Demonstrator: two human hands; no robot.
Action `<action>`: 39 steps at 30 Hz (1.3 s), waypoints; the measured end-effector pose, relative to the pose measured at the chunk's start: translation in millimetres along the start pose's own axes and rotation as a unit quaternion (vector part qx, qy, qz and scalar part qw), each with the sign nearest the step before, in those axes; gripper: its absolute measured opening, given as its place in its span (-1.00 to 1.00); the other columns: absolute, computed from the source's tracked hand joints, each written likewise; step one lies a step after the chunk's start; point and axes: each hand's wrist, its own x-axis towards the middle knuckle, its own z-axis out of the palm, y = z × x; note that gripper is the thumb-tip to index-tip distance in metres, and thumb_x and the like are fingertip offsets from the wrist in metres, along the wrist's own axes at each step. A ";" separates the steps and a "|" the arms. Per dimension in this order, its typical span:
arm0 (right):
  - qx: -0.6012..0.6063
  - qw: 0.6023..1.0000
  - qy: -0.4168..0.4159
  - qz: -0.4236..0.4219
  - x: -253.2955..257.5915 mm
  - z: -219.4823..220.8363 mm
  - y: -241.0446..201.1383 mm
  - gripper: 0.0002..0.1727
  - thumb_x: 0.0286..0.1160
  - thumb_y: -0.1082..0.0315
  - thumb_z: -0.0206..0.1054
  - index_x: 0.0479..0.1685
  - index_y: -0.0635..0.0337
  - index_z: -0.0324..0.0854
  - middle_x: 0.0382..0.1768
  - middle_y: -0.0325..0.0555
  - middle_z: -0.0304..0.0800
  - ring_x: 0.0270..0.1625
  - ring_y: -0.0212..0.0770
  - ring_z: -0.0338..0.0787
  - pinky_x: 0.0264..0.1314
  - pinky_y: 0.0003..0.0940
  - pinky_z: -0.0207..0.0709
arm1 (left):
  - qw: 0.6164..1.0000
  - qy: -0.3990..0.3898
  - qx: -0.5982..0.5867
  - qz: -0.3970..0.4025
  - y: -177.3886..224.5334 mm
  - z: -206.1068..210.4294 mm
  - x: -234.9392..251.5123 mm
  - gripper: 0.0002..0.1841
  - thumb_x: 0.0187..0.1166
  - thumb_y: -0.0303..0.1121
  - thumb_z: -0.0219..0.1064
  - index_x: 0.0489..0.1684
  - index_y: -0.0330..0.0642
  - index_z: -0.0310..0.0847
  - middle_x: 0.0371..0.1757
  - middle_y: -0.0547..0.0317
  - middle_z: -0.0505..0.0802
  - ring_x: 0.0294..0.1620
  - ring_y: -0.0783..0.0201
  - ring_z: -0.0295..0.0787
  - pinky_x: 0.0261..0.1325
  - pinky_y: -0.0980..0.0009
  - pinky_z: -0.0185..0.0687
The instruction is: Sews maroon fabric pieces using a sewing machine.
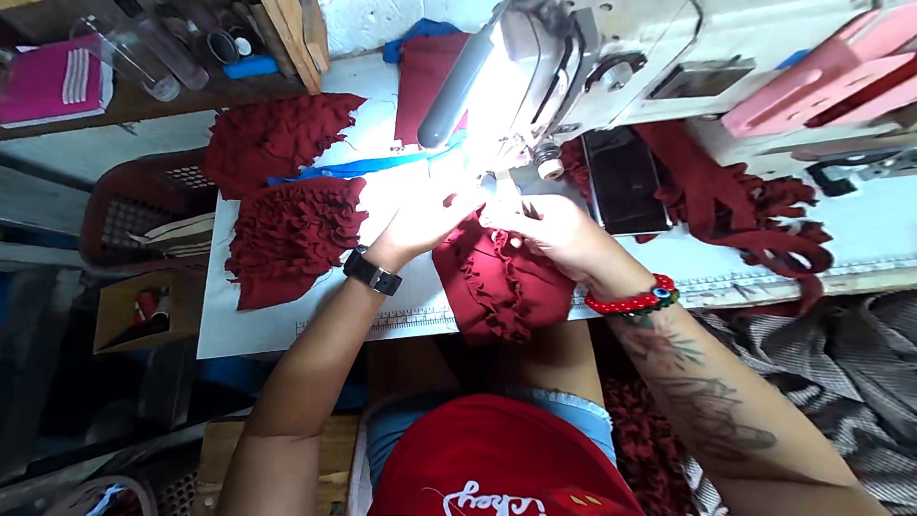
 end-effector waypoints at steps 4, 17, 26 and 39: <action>-0.034 0.999 0.001 -0.002 0.9 0.8 0.2 -0.78 0.72 0.21 0.29 -0.33 0.04 0.63 -0.62 -0.33 0.53 -0.67 -0.51 0.40 -0.64 -0.63 0.25 | 1.000 0.006 0.010 0.024 -5.7 4.8 4.3 -0.67 0.75 -0.19 0.23 0.06 -0.27 0.79 0.04 -0.04 0.87 0.16 0.18 0.78 0.33 0.15 0.61; -0.035 0.999 -0.027 -0.020 4.2 -0.8 4.8 -0.76 0.65 0.18 0.35 -0.41 0.01 0.67 -0.61 -0.34 0.60 -0.62 -0.50 0.49 -0.59 -0.60 0.33 | 0.995 -0.093 -0.038 -0.029 -2.7 -9.9 6.9 -0.74 0.69 -0.21 0.34 -0.18 -0.26 0.76 -0.32 0.18 0.80 -0.25 0.41 0.68 -0.03 0.32 0.60; -0.224 0.966 0.073 -0.107 18.3 1.8 4.8 -0.79 0.63 0.21 0.38 -0.25 0.17 0.72 -0.39 -0.11 0.70 -0.35 -0.24 0.66 -0.26 -0.20 0.54 | 0.997 -0.063 0.032 -0.017 -0.8 -3.9 7.0 -0.64 0.79 -0.20 0.15 -0.22 -0.26 0.80 -0.32 0.09 0.82 -0.21 0.27 0.74 -0.03 0.18 0.60; -0.347 0.926 0.120 -0.087 39.3 23.2 27.3 -0.68 0.67 0.09 0.35 -0.09 0.17 0.80 -0.16 0.07 0.82 -0.05 0.08 0.82 -0.03 0.21 0.63 | 0.987 0.027 0.143 0.064 -41.5 18.4 -18.4 -0.75 0.69 -0.17 0.29 -0.05 -0.08 0.85 0.08 0.11 0.87 0.29 0.12 0.72 0.46 -0.13 0.38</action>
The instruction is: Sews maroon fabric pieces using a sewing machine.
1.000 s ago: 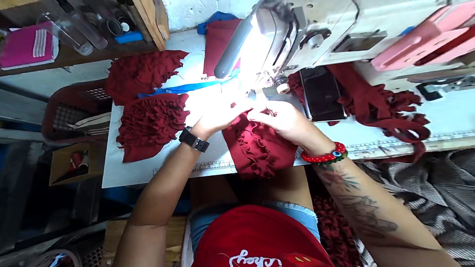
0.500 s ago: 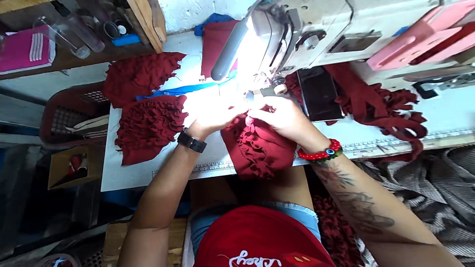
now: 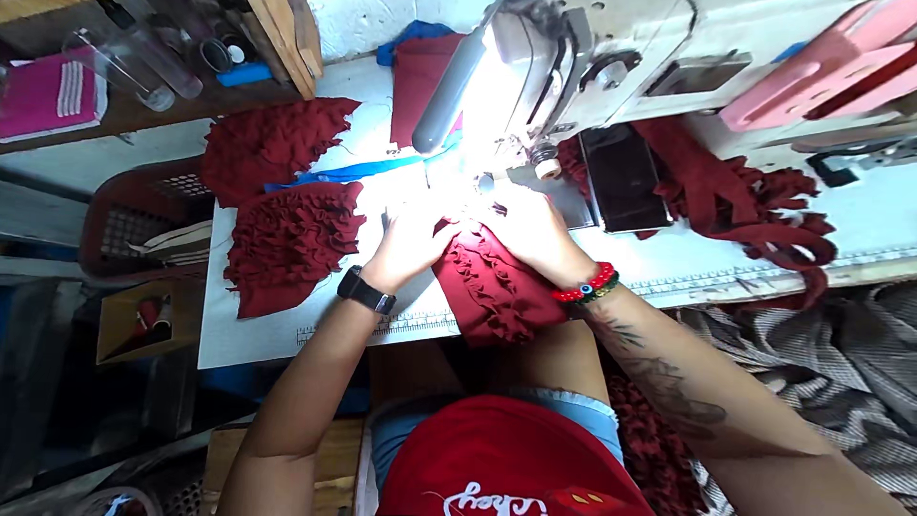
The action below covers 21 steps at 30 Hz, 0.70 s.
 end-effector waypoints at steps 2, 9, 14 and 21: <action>0.003 1.000 0.005 -0.007 -0.5 0.7 -0.6 -0.74 0.66 0.16 0.35 -0.05 0.16 0.81 -0.11 0.07 0.83 -0.01 0.07 0.83 0.02 0.20 0.64 | 1.000 0.011 -0.015 0.017 -2.9 -0.9 -0.4 -0.80 0.66 -0.24 0.32 -0.09 -0.08 0.86 0.02 0.15 0.90 0.23 0.17 0.76 0.44 -0.05 0.46; 0.074 0.996 -0.056 0.014 -2.0 -11.2 -2.3 -0.66 0.60 0.02 0.41 -0.02 0.10 0.82 -0.05 0.01 0.83 0.07 -0.01 0.79 0.15 0.16 0.60 | 0.998 0.042 -0.040 0.017 -8.5 3.4 -1.6 -0.84 0.62 -0.25 0.37 -0.13 -0.04 0.86 -0.02 0.24 0.90 0.20 0.24 0.77 0.43 -0.07 0.47; -0.040 0.999 0.001 -0.006 -4.7 3.1 -5.1 -0.61 0.63 -0.03 0.37 -0.17 0.15 0.79 -0.11 0.10 0.80 0.02 0.14 0.81 -0.05 0.25 0.60 | 0.999 0.049 -0.002 0.007 -5.4 2.6 -4.6 -0.81 0.61 -0.21 0.36 -0.16 -0.08 0.83 -0.07 0.18 0.88 0.15 0.18 0.76 0.40 -0.08 0.43; -0.041 0.999 0.008 0.007 -6.6 5.6 -6.5 -0.67 0.60 0.05 0.37 0.03 0.12 0.77 0.02 0.12 0.82 0.09 0.19 0.81 -0.03 0.31 0.59 | 0.997 0.028 0.068 0.025 9.1 -5.0 -16.0 -0.78 0.66 -0.26 0.30 0.03 -0.06 0.85 0.05 0.10 0.88 0.23 0.05 0.73 0.44 -0.19 0.34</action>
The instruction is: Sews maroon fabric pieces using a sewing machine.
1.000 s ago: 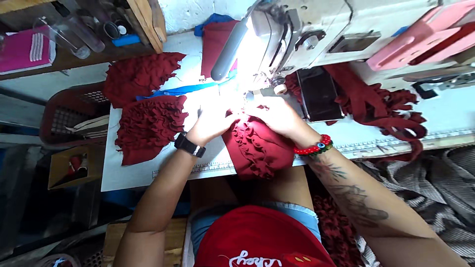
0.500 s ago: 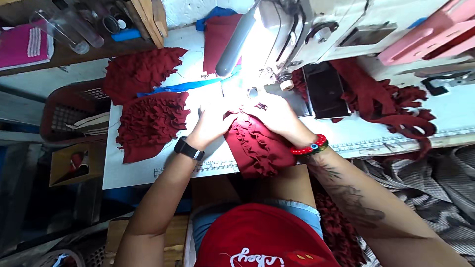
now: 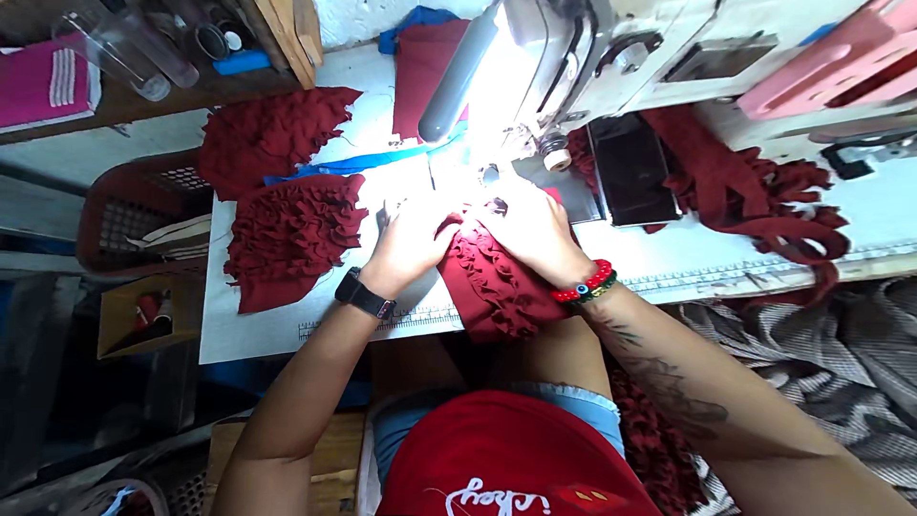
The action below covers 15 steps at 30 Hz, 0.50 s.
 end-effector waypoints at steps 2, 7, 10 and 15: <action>-0.004 1.000 0.009 0.005 0.5 0.7 -1.3 -0.67 0.60 0.02 0.36 0.10 0.04 0.72 -0.03 0.07 0.82 0.02 0.16 0.82 -0.13 0.27 0.58 | 1.000 -0.016 0.019 0.005 1.4 1.8 -0.8 -0.72 0.68 -0.27 0.27 0.22 0.04 0.82 0.17 0.10 0.85 0.28 0.04 0.71 0.44 -0.17 0.40; -0.009 1.000 0.004 0.002 1.1 1.2 -2.5 -0.67 0.65 0.07 0.33 0.15 0.04 0.78 0.01 0.08 0.85 0.07 0.18 0.83 -0.06 0.31 0.59 | 0.997 -0.027 0.068 0.025 4.8 8.0 -1.7 -0.65 0.75 -0.28 0.15 0.36 0.15 0.77 0.25 0.12 0.79 0.33 0.06 0.66 0.48 -0.20 0.29; -0.013 1.000 -0.002 -0.009 1.6 -0.5 1.3 -0.68 0.66 0.05 0.32 0.07 0.05 0.83 0.02 0.08 0.85 0.10 0.15 0.83 0.01 0.29 0.61 | 0.995 -0.041 0.087 0.040 6.0 6.4 -1.6 -0.64 0.76 -0.30 0.12 0.38 0.10 0.76 0.34 0.10 0.77 0.39 0.02 0.64 0.49 -0.23 0.27; -0.035 0.993 -0.001 -0.110 -10.6 -11.9 11.6 -0.73 0.65 0.15 0.33 0.08 0.05 0.83 0.05 0.12 0.82 0.09 0.16 0.82 0.00 0.25 0.64 | 0.988 -0.074 0.122 0.051 9.5 5.4 0.1 -0.62 0.75 -0.38 0.10 0.39 0.07 0.74 0.58 0.29 0.69 0.64 -0.02 0.49 0.55 -0.38 0.19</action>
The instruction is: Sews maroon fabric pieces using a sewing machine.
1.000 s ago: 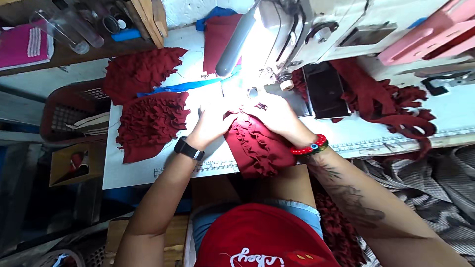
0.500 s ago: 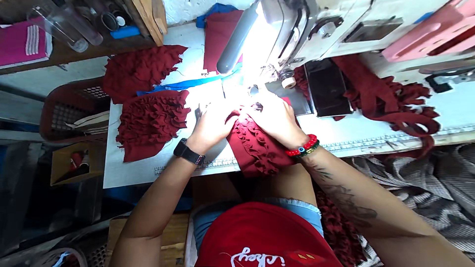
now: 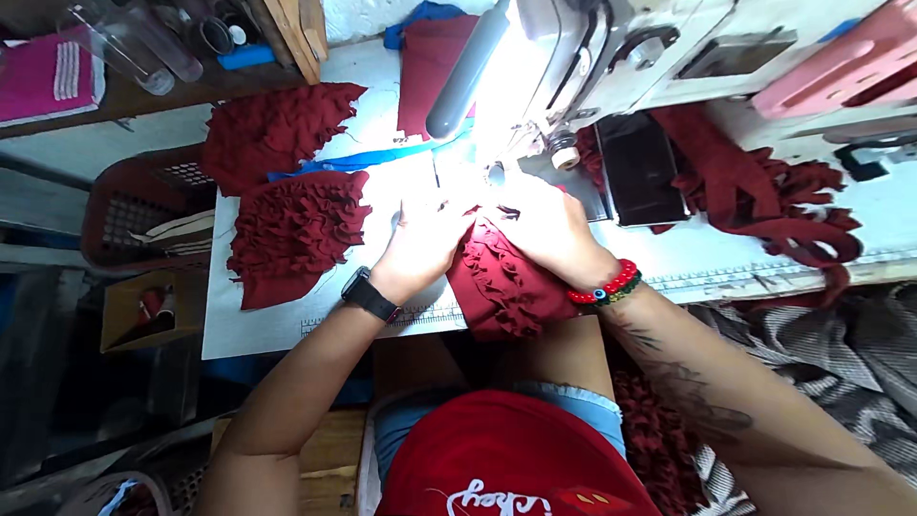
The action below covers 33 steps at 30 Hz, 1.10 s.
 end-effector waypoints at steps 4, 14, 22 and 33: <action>-0.049 0.999 0.009 -0.017 8.6 3.8 12.2 -0.73 0.64 0.13 0.30 0.03 0.01 0.86 0.04 0.07 0.83 0.04 0.13 0.85 -0.08 0.23 0.67 | 1.000 0.015 -0.009 0.013 -3.6 0.6 8.5 -0.63 0.75 -0.37 0.09 0.39 0.05 0.73 0.48 0.25 0.75 0.55 -0.04 0.54 0.51 -0.30 0.25; -0.092 0.995 0.008 0.022 20.4 1.5 23.5 -0.73 0.61 0.15 0.31 0.02 0.01 0.87 -0.13 0.13 0.86 -0.06 0.26 0.86 -0.20 0.30 0.63 | 0.999 0.026 -0.014 0.035 -19.2 7.5 34.1 -0.60 0.79 -0.32 0.01 0.42 0.07 0.70 0.49 0.23 0.76 0.55 0.06 0.60 0.53 -0.07 0.46; -0.089 0.996 -0.008 0.001 19.1 2.0 30.3 -0.71 0.59 0.18 0.33 0.14 -0.07 0.87 0.04 0.15 0.86 0.05 0.25 0.84 -0.05 0.28 0.66 | 0.998 0.061 -0.007 0.023 -17.5 7.4 34.5 -0.60 0.80 -0.31 0.01 0.45 0.09 0.68 0.48 0.26 0.76 0.54 0.11 0.60 0.59 -0.09 0.38; -0.106 0.991 -0.046 0.061 32.1 3.7 33.1 -0.61 0.67 -0.08 0.22 0.35 -0.39 0.77 0.05 0.15 0.86 0.08 0.28 0.83 -0.06 0.29 0.62 | 0.999 0.049 -0.007 0.021 -21.7 11.4 37.5 -0.56 0.80 -0.32 -0.02 0.52 0.07 0.64 0.55 0.22 0.72 0.59 0.09 0.57 0.60 -0.06 0.42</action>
